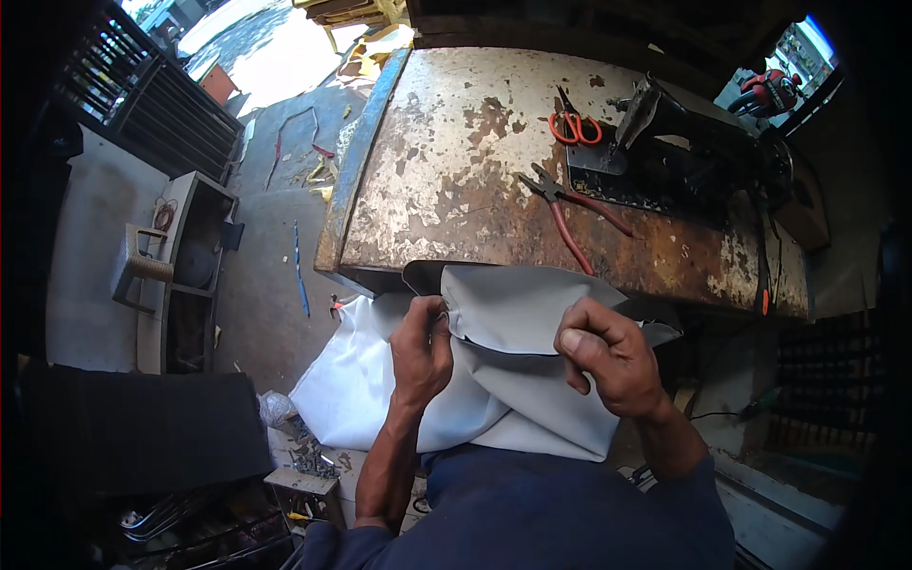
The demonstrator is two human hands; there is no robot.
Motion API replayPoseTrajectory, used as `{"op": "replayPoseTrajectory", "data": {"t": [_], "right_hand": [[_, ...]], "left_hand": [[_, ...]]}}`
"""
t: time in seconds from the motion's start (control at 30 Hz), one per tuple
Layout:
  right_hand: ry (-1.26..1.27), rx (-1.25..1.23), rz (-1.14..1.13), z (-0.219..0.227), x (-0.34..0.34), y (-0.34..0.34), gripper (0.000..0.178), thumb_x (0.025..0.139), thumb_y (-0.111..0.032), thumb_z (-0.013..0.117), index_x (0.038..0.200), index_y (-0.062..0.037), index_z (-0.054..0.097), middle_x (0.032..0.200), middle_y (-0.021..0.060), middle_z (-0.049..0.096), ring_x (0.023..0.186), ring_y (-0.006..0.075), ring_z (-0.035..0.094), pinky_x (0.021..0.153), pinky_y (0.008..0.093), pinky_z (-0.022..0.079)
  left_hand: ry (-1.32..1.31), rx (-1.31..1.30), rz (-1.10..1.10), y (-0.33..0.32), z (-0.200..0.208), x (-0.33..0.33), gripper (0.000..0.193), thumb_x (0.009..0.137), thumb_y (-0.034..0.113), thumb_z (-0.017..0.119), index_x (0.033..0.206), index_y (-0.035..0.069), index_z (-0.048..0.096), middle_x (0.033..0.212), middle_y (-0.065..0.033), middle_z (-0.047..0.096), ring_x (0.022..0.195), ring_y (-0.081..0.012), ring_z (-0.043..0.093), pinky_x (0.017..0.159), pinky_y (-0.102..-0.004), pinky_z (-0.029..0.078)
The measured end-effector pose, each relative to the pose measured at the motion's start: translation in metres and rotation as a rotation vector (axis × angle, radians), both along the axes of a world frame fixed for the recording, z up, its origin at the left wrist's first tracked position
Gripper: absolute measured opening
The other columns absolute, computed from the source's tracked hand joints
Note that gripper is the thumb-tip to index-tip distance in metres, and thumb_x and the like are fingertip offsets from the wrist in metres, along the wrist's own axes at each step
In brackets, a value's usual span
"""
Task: The person uses shears to cut a shape out of a white fabric sheet and then cuts a smaller piece of black fabric, working on a cluttered workbench in a shop environment.
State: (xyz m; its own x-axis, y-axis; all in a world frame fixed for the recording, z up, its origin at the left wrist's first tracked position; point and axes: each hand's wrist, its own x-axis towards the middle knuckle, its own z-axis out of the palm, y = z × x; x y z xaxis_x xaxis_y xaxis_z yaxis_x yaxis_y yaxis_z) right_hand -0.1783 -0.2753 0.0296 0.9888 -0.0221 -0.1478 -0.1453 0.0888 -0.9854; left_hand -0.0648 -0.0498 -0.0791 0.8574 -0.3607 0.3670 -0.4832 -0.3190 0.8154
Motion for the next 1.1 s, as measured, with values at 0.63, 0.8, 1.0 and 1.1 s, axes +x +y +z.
{"op": "replayPoseTrajectory", "data": {"t": [0.63, 0.8, 1.0, 1.1], "right_hand": [[-0.389, -0.688, 0.139, -0.029, 0.037, 0.005, 0.01, 0.094, -0.008, 0.074, 0.094, 0.001, 0.07, 0.084, 0.013, 0.064, 0.072, 0.0276, 0.067, 0.065, 0.0383, 0.052], [-0.394, -0.494, 0.052, -0.045, 0.035, 0.017, 0.015, 0.098, -0.013, 0.07, 0.101, 0.0013, 0.07, 0.088, 0.0119, 0.064, 0.073, 0.0206, 0.062, 0.067, 0.0342, 0.049], [-0.186, -0.34, -0.039, -0.05, 0.03, 0.021, 0.016, 0.097, -0.014, 0.072, 0.102, 0.0008, 0.071, 0.086, 0.0107, 0.065, 0.072, 0.019, 0.063, 0.066, 0.0346, 0.05], [-0.39, -0.481, 0.036, -0.048, 0.038, 0.025, 0.016, 0.097, -0.015, 0.073, 0.1, 0.0007, 0.071, 0.087, 0.0127, 0.067, 0.074, 0.0246, 0.067, 0.069, 0.0381, 0.052]], "left_hand": [[0.147, -0.234, -0.206, -0.012, 0.003, -0.007, 0.013, 0.097, -0.001, 0.068, 0.108, 0.002, 0.06, 0.087, -0.0072, 0.064, 0.074, -0.0179, 0.061, 0.068, -0.0318, 0.051], [0.601, -0.328, -0.314, -0.012, 0.039, -0.018, 0.017, 0.104, 0.011, 0.063, 0.115, -0.001, 0.059, 0.092, -0.0011, 0.061, 0.081, -0.0062, 0.054, 0.072, -0.0237, 0.045], [0.571, -0.142, -0.31, -0.002, 0.039, -0.017, 0.014, 0.097, 0.008, 0.073, 0.107, -0.001, 0.07, 0.09, -0.0043, 0.067, 0.082, -0.0129, 0.063, 0.073, -0.031, 0.051], [0.34, 0.064, -0.302, 0.001, 0.052, -0.01, 0.012, 0.092, 0.008, 0.078, 0.102, 0.002, 0.075, 0.089, -0.0081, 0.067, 0.078, -0.0197, 0.065, 0.072, -0.0348, 0.052]]}}
